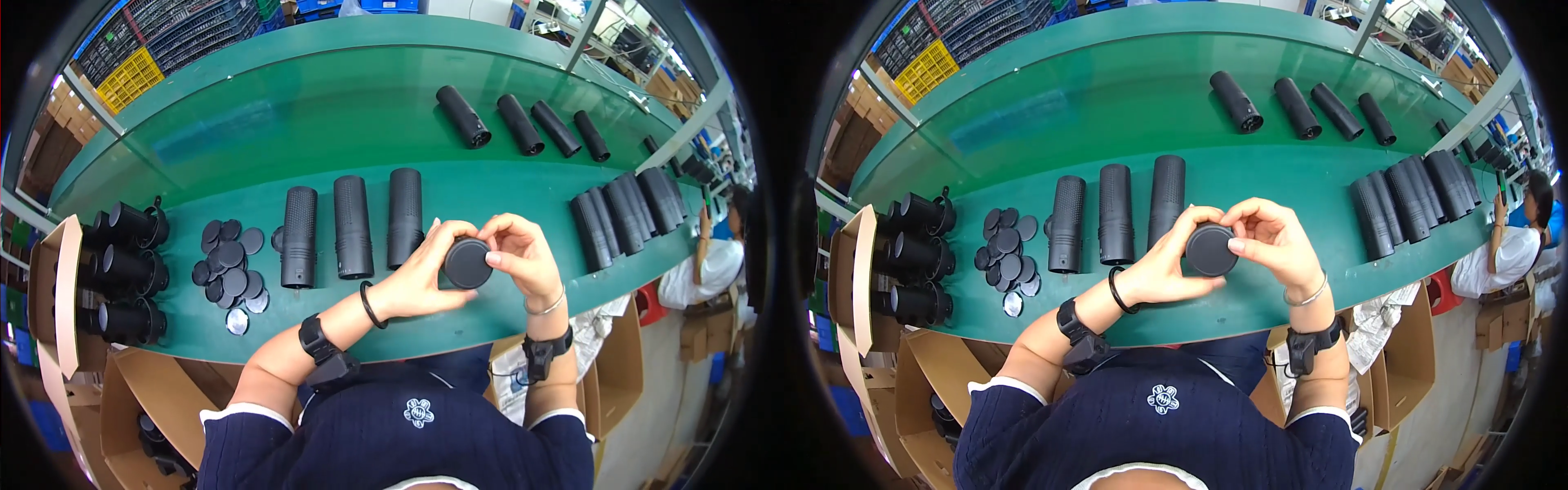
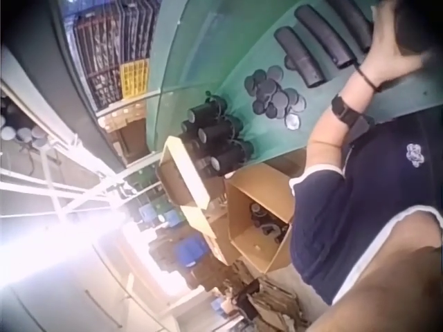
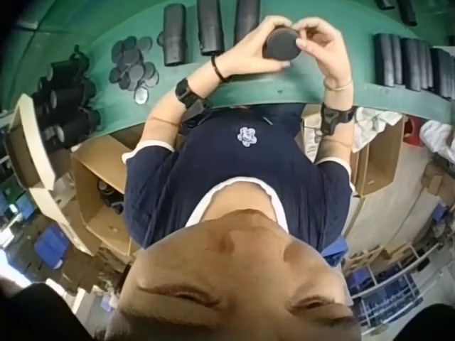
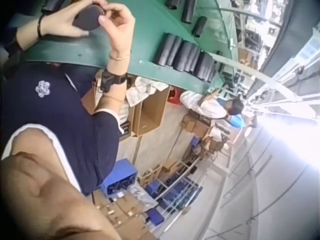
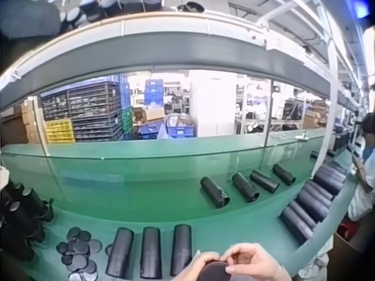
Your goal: The person removes black cylinders from a box, presses a cap onto the end of each, and places them on a green table. After capping several items, the person gathers the cylinders and places them back into the box.
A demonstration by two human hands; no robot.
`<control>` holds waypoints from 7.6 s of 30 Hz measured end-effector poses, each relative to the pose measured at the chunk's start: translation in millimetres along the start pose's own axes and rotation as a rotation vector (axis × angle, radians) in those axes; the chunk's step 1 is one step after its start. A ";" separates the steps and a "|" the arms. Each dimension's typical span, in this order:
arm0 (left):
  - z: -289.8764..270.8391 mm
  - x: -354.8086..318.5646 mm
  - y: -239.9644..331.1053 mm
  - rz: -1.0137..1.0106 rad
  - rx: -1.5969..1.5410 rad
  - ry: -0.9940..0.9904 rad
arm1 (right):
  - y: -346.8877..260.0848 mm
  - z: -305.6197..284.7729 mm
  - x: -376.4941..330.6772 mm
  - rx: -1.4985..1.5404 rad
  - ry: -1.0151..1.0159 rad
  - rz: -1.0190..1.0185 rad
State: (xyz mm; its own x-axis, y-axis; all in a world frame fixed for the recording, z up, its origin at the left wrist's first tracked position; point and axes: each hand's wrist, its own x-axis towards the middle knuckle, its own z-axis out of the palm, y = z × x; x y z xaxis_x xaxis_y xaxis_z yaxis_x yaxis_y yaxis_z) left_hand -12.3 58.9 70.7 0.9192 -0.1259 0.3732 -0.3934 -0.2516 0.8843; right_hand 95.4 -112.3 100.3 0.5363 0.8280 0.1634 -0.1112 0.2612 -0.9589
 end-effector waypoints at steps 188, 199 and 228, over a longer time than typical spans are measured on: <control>274.3 82.2 24.0 -0.210 0.096 -1.210 | 296.2 9.6 -552.8 -0.992 1.566 1.445; 330.2 79.2 -13.0 -0.202 0.346 -1.260 | 385.0 -79.7 -582.1 -1.263 1.114 1.411; 499.4 10.2 -305.0 -0.617 0.276 -0.993 | 370.8 -108.5 -574.0 -1.093 1.121 1.524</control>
State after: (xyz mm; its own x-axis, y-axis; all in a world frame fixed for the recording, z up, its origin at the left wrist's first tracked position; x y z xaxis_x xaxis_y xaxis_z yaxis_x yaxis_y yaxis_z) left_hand 108.4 -344.9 -335.4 0.5872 -0.5659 -0.5787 0.0068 -0.7115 0.7027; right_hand -162.8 -544.6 -374.2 0.6953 -0.5882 -0.4129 -0.6346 -0.7722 0.0313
